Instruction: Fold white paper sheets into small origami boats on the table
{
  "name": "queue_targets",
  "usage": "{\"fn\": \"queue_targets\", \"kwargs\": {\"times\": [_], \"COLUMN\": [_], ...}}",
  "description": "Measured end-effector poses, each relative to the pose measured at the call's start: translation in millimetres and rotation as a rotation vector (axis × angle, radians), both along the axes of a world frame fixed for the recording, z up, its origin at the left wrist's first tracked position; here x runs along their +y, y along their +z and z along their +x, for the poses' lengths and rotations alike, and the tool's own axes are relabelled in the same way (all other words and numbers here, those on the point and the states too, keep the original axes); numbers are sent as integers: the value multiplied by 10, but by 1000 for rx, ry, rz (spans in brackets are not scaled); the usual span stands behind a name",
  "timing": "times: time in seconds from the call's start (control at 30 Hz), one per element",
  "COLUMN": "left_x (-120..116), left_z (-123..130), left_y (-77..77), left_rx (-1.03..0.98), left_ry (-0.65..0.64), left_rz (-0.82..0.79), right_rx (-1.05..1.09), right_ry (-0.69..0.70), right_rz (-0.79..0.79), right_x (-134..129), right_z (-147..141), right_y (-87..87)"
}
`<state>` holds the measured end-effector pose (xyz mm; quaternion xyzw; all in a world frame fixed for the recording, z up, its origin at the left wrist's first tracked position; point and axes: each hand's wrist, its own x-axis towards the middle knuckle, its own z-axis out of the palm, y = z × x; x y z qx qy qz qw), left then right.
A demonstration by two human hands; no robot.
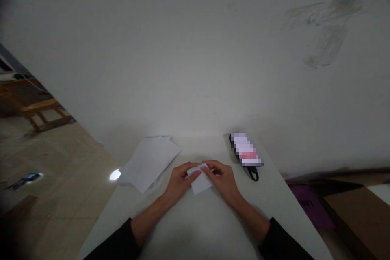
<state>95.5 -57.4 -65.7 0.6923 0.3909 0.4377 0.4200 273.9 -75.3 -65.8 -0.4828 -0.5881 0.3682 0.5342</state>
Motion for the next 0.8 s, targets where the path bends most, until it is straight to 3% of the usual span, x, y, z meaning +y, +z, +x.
{"fn": "queue_targets", "kwargs": {"times": [0.2,0.4,0.7,0.8], "left_x": [-41,-22,-12,-9], "left_z": [36,24,13,8], "left_y": [-20,-30,-51,-67], "left_rx": [-32,1,6,15], "left_ry": [31,32,18,19], "left_rz": [-51,-38,-19,-16], "right_rx": [27,164,291,357], "right_ry": [-87,-48,-28,-52], "right_rz": [11,-64,-44,-129], "right_x": [-2,27,64,70], "right_z": [8,-2,7,2], "right_y": [-27,-67,-80,-43]}}
